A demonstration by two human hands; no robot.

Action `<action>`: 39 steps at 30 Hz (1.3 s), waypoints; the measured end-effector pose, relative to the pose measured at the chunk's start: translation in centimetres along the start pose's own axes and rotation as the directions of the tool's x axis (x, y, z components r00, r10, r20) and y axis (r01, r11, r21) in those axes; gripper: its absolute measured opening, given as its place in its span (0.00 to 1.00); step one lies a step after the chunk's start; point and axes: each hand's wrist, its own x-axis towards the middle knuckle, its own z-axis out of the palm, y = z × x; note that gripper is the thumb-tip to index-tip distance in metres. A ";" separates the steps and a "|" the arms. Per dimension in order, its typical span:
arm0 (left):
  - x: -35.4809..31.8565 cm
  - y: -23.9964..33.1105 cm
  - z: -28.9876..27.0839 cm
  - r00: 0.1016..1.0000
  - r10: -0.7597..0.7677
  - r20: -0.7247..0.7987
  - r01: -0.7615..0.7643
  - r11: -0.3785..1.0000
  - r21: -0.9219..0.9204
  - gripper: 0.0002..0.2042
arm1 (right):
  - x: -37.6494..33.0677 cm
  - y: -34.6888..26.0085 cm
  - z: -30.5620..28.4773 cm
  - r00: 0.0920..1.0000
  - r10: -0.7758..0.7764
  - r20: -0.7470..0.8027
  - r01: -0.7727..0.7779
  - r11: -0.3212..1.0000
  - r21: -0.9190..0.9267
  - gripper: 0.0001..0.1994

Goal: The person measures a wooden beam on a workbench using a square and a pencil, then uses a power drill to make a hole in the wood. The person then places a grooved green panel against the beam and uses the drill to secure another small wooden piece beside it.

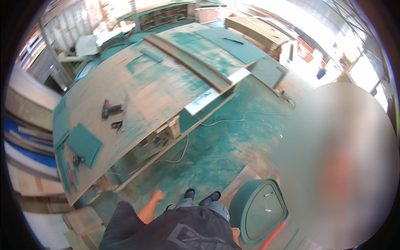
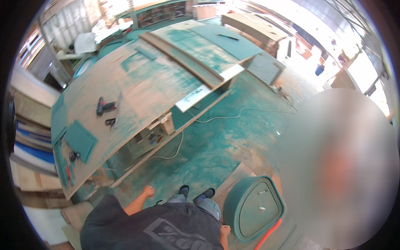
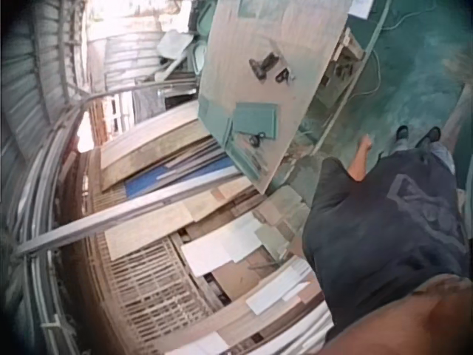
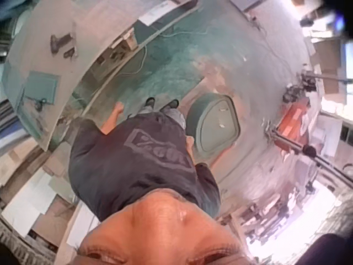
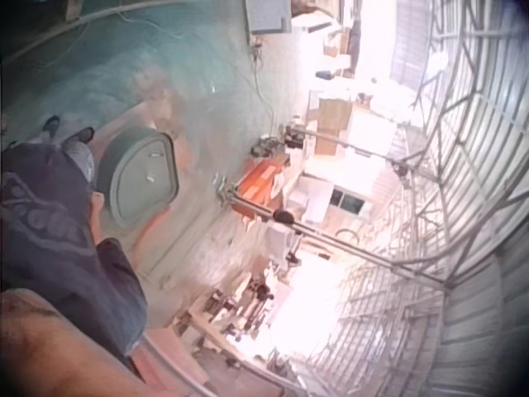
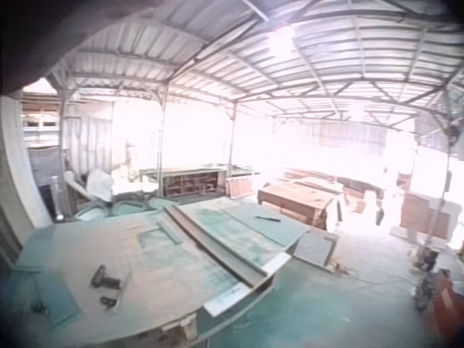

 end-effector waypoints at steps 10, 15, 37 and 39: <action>-9.3 1.9 6.6 0.997 -0.080 -0.020 0.072 0.962 -0.264 0.20 | 13.8 -12.5 -2.6 0.909 -0.305 0.285 0.314 0.949 0.014 0.09; -9.9 0.8 7.0 0.971 -0.231 -0.062 0.205 0.939 -0.276 0.20 | 23.8 -22.0 0.1 0.849 -0.513 0.127 0.509 0.858 0.067 0.08; -11.5 0.0 7.5 0.866 -0.472 -0.164 0.249 0.692 -0.677 0.17 | 21.5 -36.5 2.1 0.671 -0.148 0.727 0.180 0.983 0.034 0.10; -9.5 -2.2 5.7 0.822 -0.516 -0.241 0.175 0.632 -0.755 0.17 | 20.6 -38.5 3.2 0.652 -0.129 0.747 0.164 0.986 0.027 0.10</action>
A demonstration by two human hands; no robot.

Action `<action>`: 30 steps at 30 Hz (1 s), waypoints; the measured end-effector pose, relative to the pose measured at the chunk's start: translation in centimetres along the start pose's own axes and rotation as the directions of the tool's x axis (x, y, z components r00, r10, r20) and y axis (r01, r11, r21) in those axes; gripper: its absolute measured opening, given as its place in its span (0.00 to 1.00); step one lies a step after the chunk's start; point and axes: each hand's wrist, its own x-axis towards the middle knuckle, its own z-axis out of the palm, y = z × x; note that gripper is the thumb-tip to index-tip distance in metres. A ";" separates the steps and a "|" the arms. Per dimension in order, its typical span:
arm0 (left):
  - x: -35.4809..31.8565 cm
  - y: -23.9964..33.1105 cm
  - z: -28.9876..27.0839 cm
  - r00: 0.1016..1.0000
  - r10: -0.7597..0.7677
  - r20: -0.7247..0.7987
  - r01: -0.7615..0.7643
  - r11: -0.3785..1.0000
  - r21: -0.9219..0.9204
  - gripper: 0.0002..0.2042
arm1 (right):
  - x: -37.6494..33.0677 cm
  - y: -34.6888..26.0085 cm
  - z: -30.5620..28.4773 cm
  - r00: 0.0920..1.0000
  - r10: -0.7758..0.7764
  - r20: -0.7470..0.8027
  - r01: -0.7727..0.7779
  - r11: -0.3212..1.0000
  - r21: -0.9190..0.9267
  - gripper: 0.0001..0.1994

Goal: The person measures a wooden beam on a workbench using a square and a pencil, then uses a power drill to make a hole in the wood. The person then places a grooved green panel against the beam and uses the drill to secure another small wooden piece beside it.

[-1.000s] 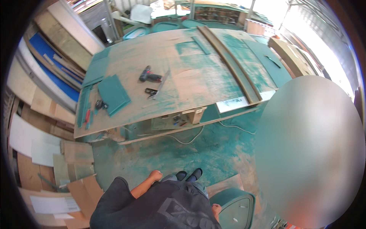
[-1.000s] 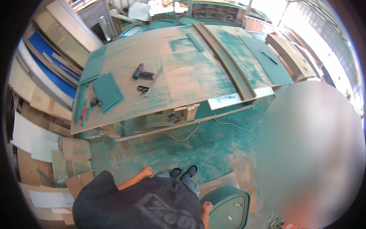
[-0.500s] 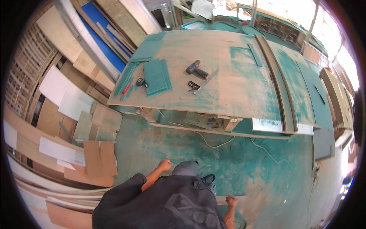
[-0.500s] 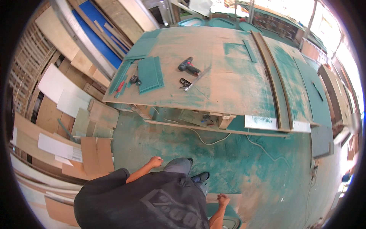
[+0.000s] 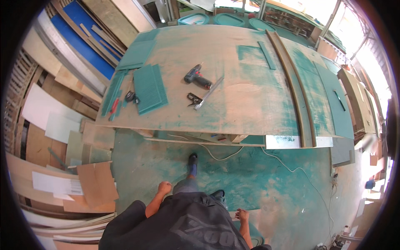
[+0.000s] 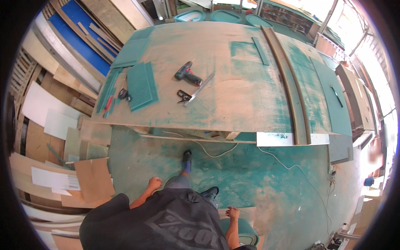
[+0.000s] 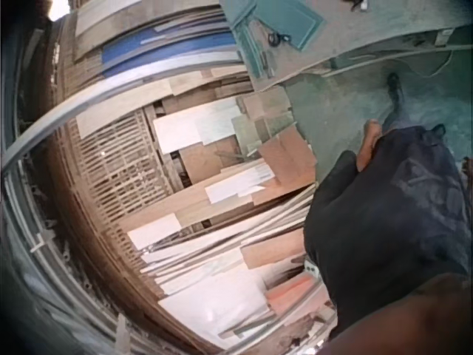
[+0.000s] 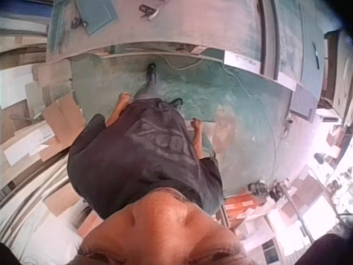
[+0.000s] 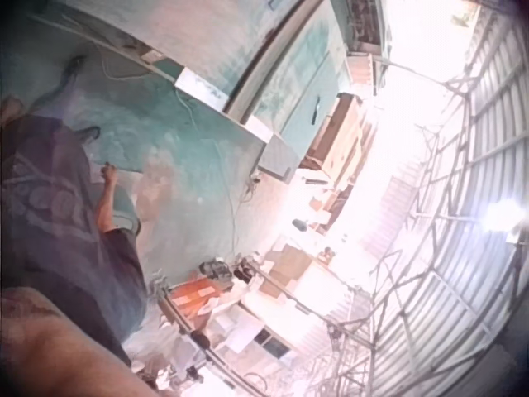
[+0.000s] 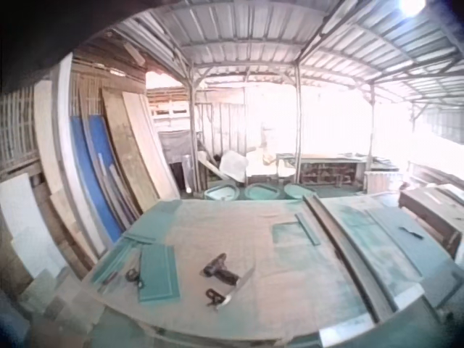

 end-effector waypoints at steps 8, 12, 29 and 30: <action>10.8 25.5 -10.7 0.837 0.491 -0.242 -0.522 0.848 -0.087 0.26 | 0.4 -8.0 3.4 0.990 0.000 -0.140 0.009 0.998 0.065 0.11; 12.3 33.4 -15.2 0.759 0.569 -0.316 -0.622 0.778 -0.094 0.26 | -1.2 -11.7 7.6 0.993 -0.043 -0.112 0.047 0.998 0.035 0.09; 15.8 49.4 -12.5 0.486 0.852 -0.192 -0.768 0.522 0.371 0.24 | 1.6 -14.6 10.9 0.997 -0.031 -0.074 0.018 0.985 -0.171 0.12; 16.4 49.9 -12.3 0.459 0.867 -0.194 -0.749 0.495 0.441 0.27 | 1.0 -16.6 11.1 0.992 0.077 -0.098 -0.073 0.997 0.037 0.11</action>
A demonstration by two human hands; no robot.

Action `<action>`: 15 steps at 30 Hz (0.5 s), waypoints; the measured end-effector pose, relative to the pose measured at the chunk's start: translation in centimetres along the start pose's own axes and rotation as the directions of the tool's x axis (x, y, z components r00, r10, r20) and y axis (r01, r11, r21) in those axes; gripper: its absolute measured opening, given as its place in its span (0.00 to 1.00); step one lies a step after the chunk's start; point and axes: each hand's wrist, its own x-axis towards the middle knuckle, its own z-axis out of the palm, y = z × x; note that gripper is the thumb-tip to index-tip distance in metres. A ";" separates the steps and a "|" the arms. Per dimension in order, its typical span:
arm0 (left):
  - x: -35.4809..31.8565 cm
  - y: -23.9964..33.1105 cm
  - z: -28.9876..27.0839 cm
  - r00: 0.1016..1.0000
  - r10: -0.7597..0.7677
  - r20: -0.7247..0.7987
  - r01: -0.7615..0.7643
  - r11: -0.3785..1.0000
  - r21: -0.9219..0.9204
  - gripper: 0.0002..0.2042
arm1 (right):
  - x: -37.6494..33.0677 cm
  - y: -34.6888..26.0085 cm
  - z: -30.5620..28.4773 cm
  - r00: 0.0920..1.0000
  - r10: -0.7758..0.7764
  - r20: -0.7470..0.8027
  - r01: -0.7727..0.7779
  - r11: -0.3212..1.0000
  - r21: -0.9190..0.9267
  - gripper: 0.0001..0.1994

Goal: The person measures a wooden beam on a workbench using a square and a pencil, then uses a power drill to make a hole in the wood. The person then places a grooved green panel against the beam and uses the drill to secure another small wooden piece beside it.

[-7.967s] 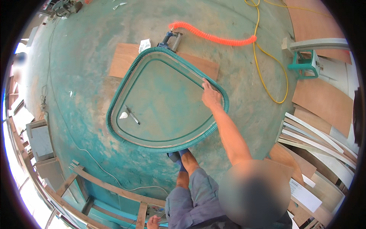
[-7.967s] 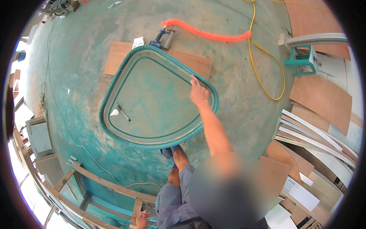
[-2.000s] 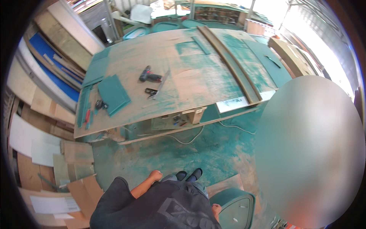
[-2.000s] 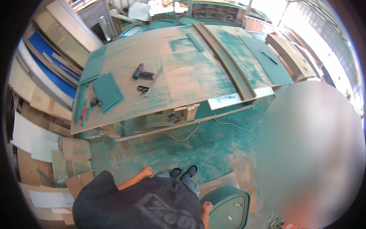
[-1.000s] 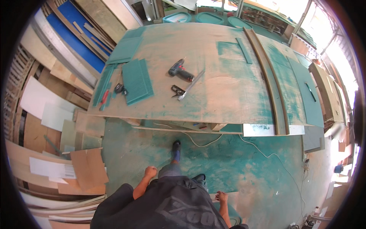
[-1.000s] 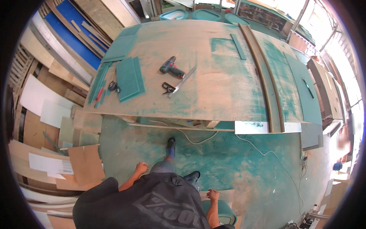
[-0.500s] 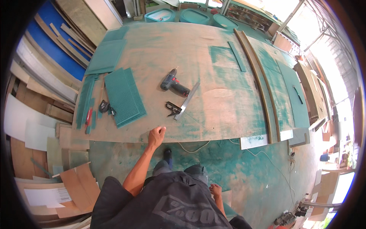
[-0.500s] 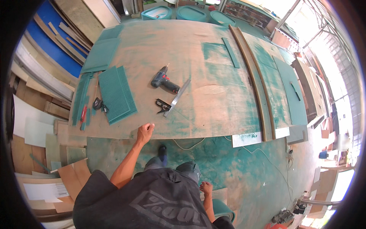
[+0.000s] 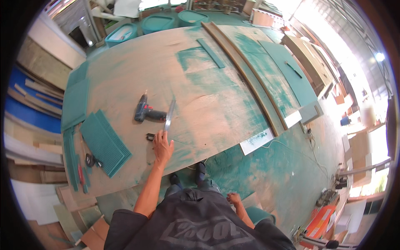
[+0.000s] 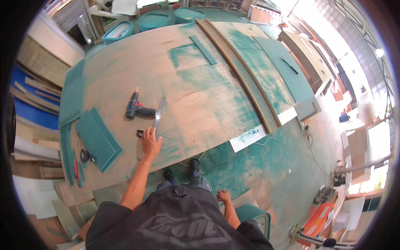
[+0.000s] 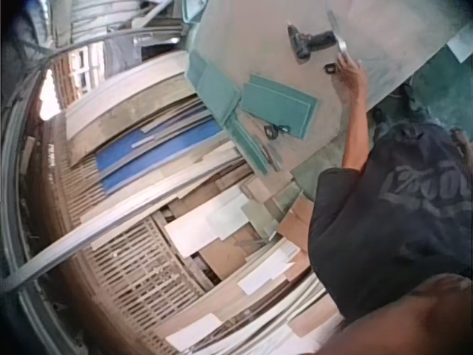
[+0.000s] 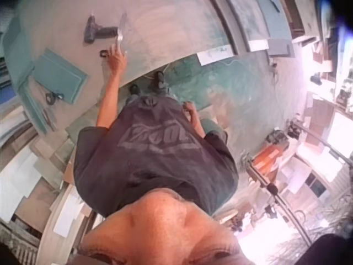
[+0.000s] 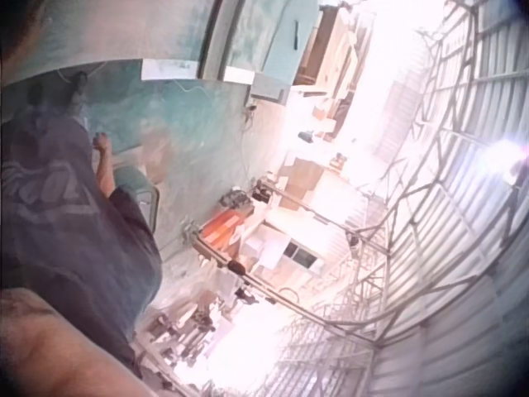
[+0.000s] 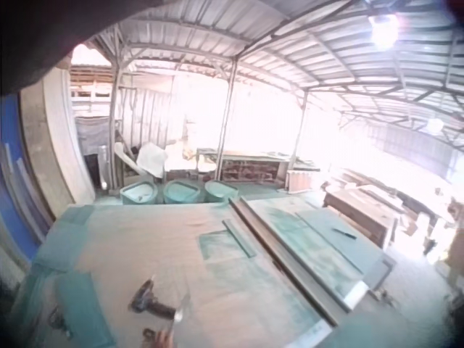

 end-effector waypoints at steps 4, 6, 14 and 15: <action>2.0 -2.2 4.5 0.987 -0.103 0.120 0.090 0.990 0.104 0.34 | 0.6 -3.4 -1.1 0.995 -0.060 -0.085 0.072 0.986 0.147 0.11; 1.5 -2.4 5.3 0.987 -0.086 0.138 0.067 0.988 0.139 0.32 | 0.1 -3.9 -1.5 0.989 -0.074 -0.128 0.095 0.981 0.167 0.12; 1.0 -1.1 4.3 0.984 -0.032 0.173 0.002 0.986 0.168 0.29 | -0.4 1.7 0.7 0.986 -0.013 -0.168 0.015 1.000 0.014 0.14; 0.7 -1.5 4.3 0.988 -0.025 0.150 -0.004 0.983 0.185 0.29 | -0.8 2.4 1.4 0.986 -0.026 -0.168 0.019 0.999 -0.040 0.15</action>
